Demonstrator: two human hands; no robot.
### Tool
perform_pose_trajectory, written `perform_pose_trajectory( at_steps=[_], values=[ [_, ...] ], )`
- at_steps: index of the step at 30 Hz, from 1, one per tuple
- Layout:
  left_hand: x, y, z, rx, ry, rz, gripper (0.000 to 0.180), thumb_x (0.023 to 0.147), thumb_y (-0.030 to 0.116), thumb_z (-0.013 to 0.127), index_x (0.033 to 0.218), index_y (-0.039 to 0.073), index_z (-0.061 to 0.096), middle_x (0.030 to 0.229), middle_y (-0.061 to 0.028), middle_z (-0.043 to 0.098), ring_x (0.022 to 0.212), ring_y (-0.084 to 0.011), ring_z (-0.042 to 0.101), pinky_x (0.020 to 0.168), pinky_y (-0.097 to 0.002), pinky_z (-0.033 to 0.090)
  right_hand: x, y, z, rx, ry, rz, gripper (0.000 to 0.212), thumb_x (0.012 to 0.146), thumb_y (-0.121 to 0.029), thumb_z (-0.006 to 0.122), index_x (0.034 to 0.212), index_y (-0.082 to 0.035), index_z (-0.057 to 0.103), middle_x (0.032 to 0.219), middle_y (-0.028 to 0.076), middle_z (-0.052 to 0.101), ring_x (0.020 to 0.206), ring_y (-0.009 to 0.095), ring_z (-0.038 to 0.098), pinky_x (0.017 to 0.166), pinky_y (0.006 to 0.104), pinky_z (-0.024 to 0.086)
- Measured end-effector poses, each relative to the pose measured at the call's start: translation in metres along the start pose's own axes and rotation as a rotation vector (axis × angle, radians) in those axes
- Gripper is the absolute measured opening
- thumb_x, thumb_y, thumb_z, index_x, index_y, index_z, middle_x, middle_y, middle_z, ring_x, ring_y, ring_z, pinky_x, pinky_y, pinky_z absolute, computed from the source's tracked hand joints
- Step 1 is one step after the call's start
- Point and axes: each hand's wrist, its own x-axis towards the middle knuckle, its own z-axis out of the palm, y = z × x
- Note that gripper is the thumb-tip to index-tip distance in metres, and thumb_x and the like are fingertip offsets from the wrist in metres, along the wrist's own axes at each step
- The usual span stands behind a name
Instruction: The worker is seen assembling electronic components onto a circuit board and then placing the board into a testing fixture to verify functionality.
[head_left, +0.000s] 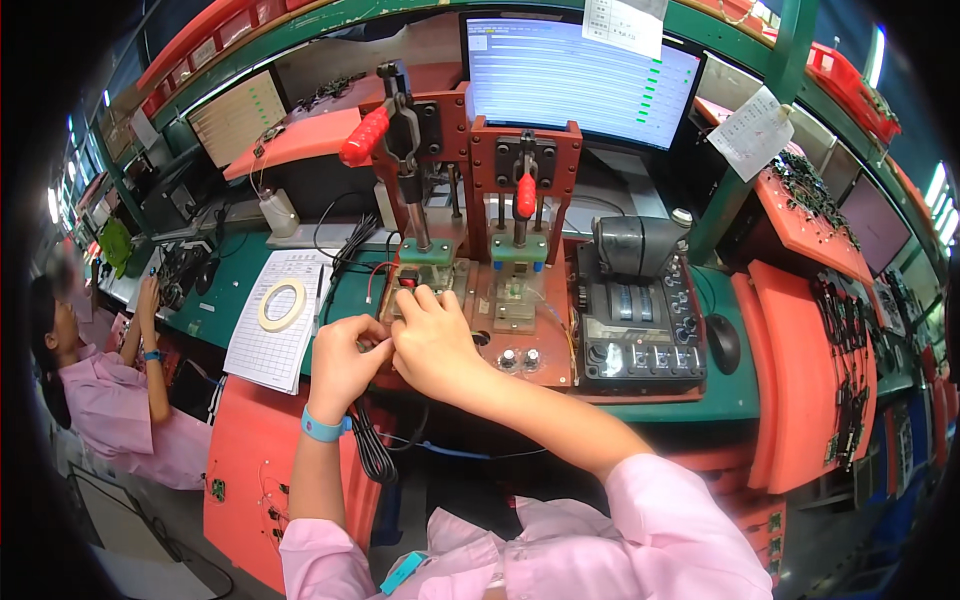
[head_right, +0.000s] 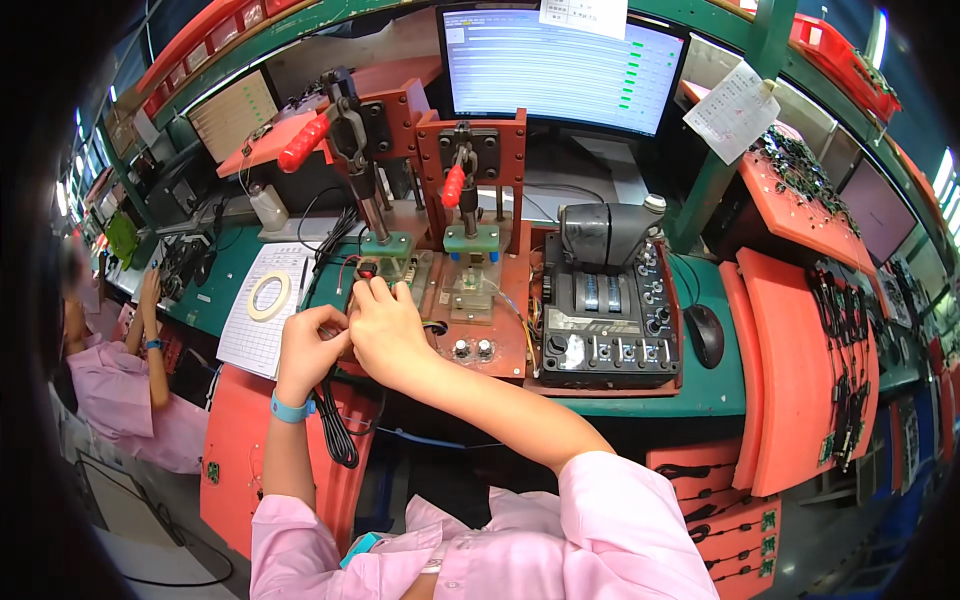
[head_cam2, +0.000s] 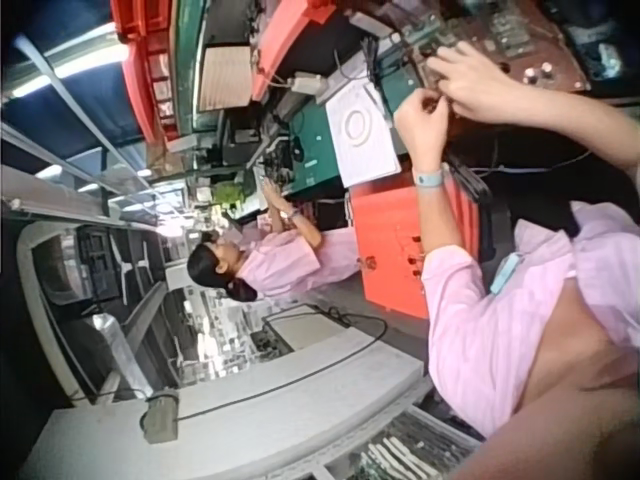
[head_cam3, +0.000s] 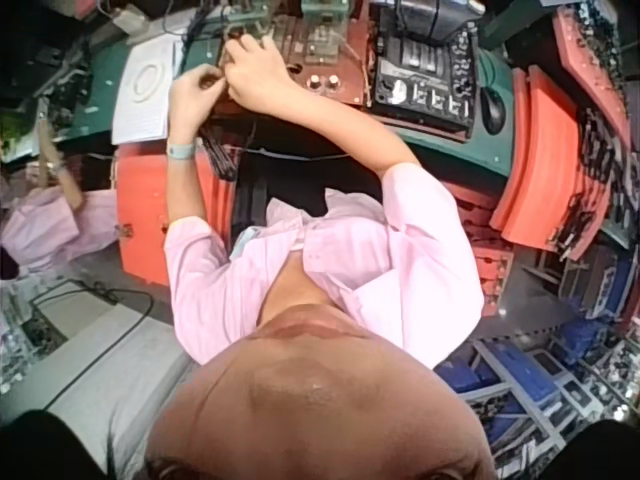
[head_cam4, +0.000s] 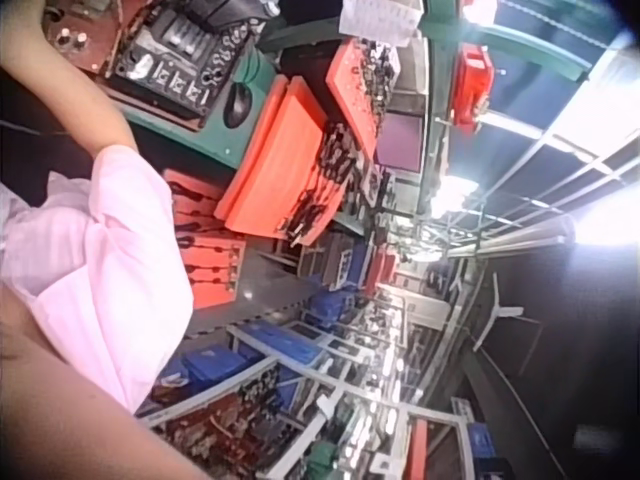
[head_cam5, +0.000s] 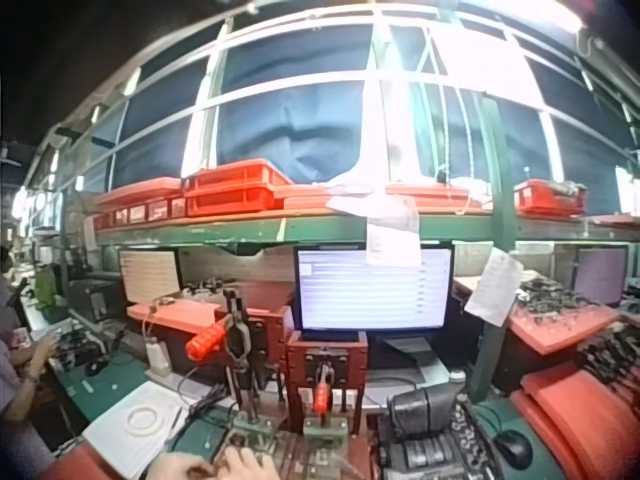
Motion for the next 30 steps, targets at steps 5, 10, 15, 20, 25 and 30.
perform_pose_trajectory(
  at_steps=[5,10,15,20,25,30],
  values=[
    [0.005,-0.006,-0.001,-0.063,-0.054,-0.069,0.013,0.067,-0.003,0.067,0.079,-0.002,0.065,0.072,-0.0060,0.067,0.056,-0.0130,0.055,0.053,-0.0235,0.045,0.000,0.002,0.003,0.069,-0.063,0.042,0.019,0.064,-0.016,0.068,0.077,-0.001,0.065,0.095,0.016,0.050,0.085,0.030,0.044,0.074,0.0403,0.034],
    [0.007,-0.020,0.000,-0.263,-0.064,-0.012,0.013,0.066,-0.005,0.066,0.078,-0.002,0.063,0.070,-0.0053,0.063,0.058,-0.0101,0.054,0.055,-0.0201,0.044,0.002,0.002,0.000,0.110,-0.157,0.071,0.019,0.065,-0.016,0.068,0.077,-0.002,0.065,0.097,0.016,0.050,0.088,0.031,0.044,0.076,0.0411,0.034],
    [0.005,-0.012,0.000,-0.236,0.014,0.025,0.014,0.065,-0.007,0.067,0.076,-0.001,0.060,0.068,-0.0050,0.063,0.058,-0.0097,0.054,0.054,-0.0201,0.045,0.003,-0.002,-0.002,0.046,-0.116,0.085,0.020,0.065,-0.016,0.068,0.078,-0.001,0.065,0.099,0.016,0.050,0.090,0.031,0.044,0.077,0.0416,0.034],
    [0.008,-0.010,0.000,-0.234,-0.016,0.000,0.016,0.065,-0.008,0.066,0.077,0.000,0.059,0.067,-0.0049,0.061,0.059,-0.0091,0.054,0.054,-0.0194,0.044,0.005,-0.002,-0.002,0.044,-0.168,0.077,0.022,0.063,-0.015,0.069,0.079,-0.001,0.065,0.100,0.017,0.051,0.091,0.031,0.044,0.077,0.0419,0.034],
    [0.009,-0.015,0.002,-0.329,-0.046,0.014,0.017,0.066,-0.009,0.065,0.079,0.000,0.058,0.068,-0.0046,0.060,0.059,-0.0087,0.053,0.054,-0.0185,0.044,0.006,-0.004,-0.002,0.054,-0.216,0.074,0.025,0.062,-0.015,0.071,0.081,-0.001,0.065,0.101,0.017,0.052,0.091,0.031,0.045,0.078,0.0420,0.034],
    [0.008,-0.022,0.003,-0.392,-0.077,0.016,0.018,0.066,-0.010,0.064,0.080,0.000,0.058,0.069,-0.0038,0.060,0.060,-0.0085,0.052,0.055,-0.0182,0.043,0.005,-0.005,-0.003,0.053,-0.228,0.082,0.027,0.060,-0.015,0.072,0.083,-0.001,0.065,0.100,0.016,0.052,0.090,0.030,0.045,0.079,0.0421,0.035]
  ],
)
